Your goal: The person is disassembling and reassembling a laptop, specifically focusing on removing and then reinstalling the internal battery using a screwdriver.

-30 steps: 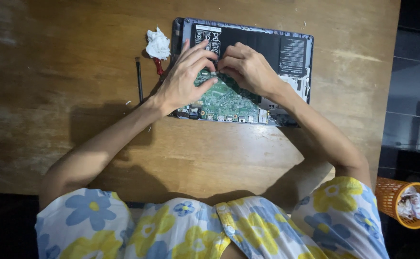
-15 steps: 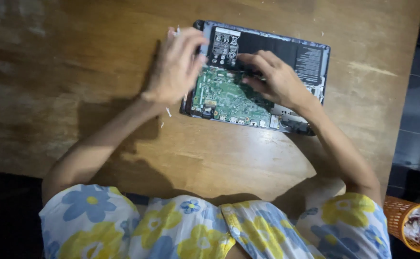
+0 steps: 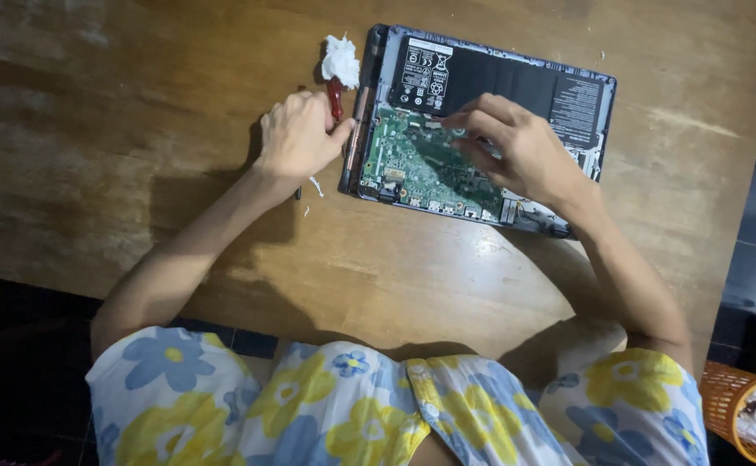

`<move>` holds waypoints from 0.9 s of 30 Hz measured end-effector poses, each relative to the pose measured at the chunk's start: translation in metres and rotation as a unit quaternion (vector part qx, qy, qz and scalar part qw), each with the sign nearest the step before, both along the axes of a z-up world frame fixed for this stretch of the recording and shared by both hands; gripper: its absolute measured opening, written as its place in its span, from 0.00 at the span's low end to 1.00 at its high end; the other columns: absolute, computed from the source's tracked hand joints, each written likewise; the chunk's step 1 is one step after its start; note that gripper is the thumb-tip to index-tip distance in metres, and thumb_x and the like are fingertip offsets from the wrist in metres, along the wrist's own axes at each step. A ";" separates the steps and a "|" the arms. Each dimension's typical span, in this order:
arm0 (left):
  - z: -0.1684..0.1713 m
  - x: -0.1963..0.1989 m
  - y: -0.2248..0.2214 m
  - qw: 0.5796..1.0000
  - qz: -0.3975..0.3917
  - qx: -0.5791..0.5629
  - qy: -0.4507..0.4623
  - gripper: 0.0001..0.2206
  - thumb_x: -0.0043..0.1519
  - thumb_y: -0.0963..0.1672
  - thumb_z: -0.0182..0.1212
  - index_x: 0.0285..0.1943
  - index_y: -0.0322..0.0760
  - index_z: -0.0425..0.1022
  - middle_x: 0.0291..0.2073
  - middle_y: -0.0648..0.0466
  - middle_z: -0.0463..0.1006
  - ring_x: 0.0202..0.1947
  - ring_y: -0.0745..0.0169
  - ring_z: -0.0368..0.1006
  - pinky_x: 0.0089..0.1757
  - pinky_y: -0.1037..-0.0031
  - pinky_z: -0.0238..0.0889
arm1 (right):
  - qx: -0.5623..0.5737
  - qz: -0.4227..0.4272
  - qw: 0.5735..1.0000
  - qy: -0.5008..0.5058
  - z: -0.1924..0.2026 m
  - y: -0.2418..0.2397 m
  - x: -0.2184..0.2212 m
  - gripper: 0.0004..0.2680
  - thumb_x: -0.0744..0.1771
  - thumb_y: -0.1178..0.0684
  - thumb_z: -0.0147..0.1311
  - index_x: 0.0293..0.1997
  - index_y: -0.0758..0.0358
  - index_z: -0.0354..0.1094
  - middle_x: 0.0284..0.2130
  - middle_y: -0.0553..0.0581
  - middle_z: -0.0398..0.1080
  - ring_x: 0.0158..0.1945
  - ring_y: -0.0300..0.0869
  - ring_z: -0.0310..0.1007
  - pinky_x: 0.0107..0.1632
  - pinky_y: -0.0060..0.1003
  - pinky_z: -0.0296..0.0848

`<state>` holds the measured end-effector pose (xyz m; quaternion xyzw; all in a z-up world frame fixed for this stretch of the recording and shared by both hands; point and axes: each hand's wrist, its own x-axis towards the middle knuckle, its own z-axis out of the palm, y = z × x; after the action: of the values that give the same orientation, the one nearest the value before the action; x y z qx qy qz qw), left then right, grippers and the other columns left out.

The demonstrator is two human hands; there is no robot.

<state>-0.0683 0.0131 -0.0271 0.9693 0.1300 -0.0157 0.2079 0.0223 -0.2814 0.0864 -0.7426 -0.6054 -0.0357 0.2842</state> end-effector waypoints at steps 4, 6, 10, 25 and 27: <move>-0.013 0.004 0.008 1.000 0.009 -0.018 0.013 0.12 0.59 0.51 0.63 0.28 0.44 0.73 0.31 0.49 0.78 0.36 0.32 0.80 0.37 0.45 0.71 | 0.004 -0.027 0.999 0.016 0.010 -0.010 0.003 0.04 0.70 0.63 0.59 0.49 0.69 0.74 0.36 0.60 0.71 0.36 0.51 0.75 0.40 0.41 0.73; -0.005 0.001 0.011 0.999 0.014 -0.026 0.034 0.12 0.58 0.51 0.63 0.28 0.44 0.74 0.31 0.48 0.79 0.37 0.32 0.80 0.37 0.46 0.72 | 0.003 -0.038 0.999 0.025 0.012 -0.015 0.005 0.04 0.70 0.63 0.60 0.49 0.68 0.74 0.36 0.60 0.71 0.36 0.51 0.75 0.41 0.41 0.73; 0.068 -0.020 0.005 0.990 0.025 -0.082 0.111 0.11 0.60 0.50 0.58 0.37 0.42 0.81 0.30 0.48 0.81 0.40 0.38 0.80 0.43 0.50 0.70 | -0.014 -0.060 0.992 0.110 0.005 -0.024 0.007 0.03 0.70 0.63 0.59 0.47 0.70 0.74 0.34 0.63 0.72 0.33 0.51 0.75 0.38 0.41 0.74; 0.113 -0.009 -0.039 0.874 -0.271 -0.396 0.074 0.09 0.71 0.43 0.47 0.47 0.35 0.74 0.35 0.45 0.77 0.37 0.54 0.77 0.42 0.62 0.71 | 0.021 0.002 0.879 0.475 0.016 0.012 -0.015 0.11 0.68 0.60 0.57 0.56 0.72 0.68 0.35 0.65 0.74 0.31 0.40 0.71 0.31 0.33 0.77; 0.114 -0.001 -0.045 0.859 -0.290 -0.417 0.066 0.09 0.72 0.43 0.47 0.48 0.35 0.74 0.36 0.47 0.77 0.37 0.54 0.77 0.43 0.63 0.71 | 0.024 -0.020 0.896 0.443 0.025 0.007 -0.014 0.06 0.68 0.62 0.60 0.47 0.73 0.74 0.30 0.63 0.75 0.25 0.37 0.70 0.28 0.29 0.73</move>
<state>-0.0697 -0.0317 0.0873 0.7823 -0.1619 -0.1924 0.5699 0.0083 -0.2740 0.1110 -0.6866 -0.4007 0.2766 0.5399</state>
